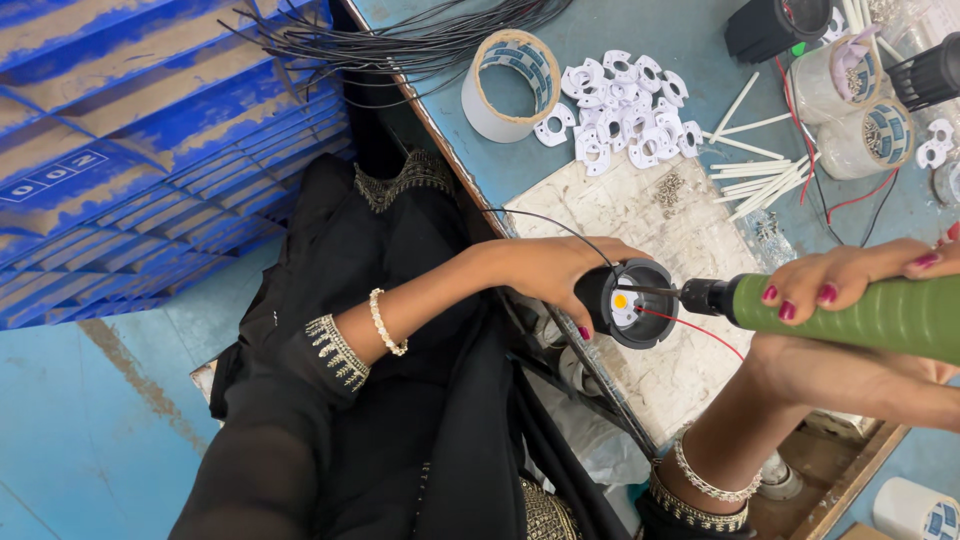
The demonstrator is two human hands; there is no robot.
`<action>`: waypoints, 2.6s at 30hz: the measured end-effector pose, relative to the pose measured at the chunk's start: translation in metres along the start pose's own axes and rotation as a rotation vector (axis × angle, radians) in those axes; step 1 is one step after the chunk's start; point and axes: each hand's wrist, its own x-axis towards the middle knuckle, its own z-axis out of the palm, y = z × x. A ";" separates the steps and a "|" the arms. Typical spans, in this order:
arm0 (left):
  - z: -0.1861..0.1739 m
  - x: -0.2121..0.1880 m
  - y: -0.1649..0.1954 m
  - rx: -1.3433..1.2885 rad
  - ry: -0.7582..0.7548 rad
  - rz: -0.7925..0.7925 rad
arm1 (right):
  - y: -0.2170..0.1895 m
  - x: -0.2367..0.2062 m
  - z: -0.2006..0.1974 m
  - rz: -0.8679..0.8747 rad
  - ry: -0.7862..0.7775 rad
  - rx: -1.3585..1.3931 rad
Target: The person assembles LED light units by inserting a white LED module into a black plastic housing, then uses a soldering iron to attach red and black wires to the module. The person repeats this process for multiple units, placing finished assemblies on the table.
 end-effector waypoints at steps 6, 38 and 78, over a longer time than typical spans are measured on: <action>0.004 0.010 0.003 -0.049 -0.043 -0.035 | 0.001 0.000 0.018 -0.046 0.003 0.045; 0.005 0.017 0.017 -0.097 0.022 -0.083 | 0.002 0.008 -0.001 0.109 -0.046 -0.029; 0.016 0.029 0.011 -0.019 0.093 -0.124 | -0.021 -0.031 -0.013 -0.231 0.329 -0.274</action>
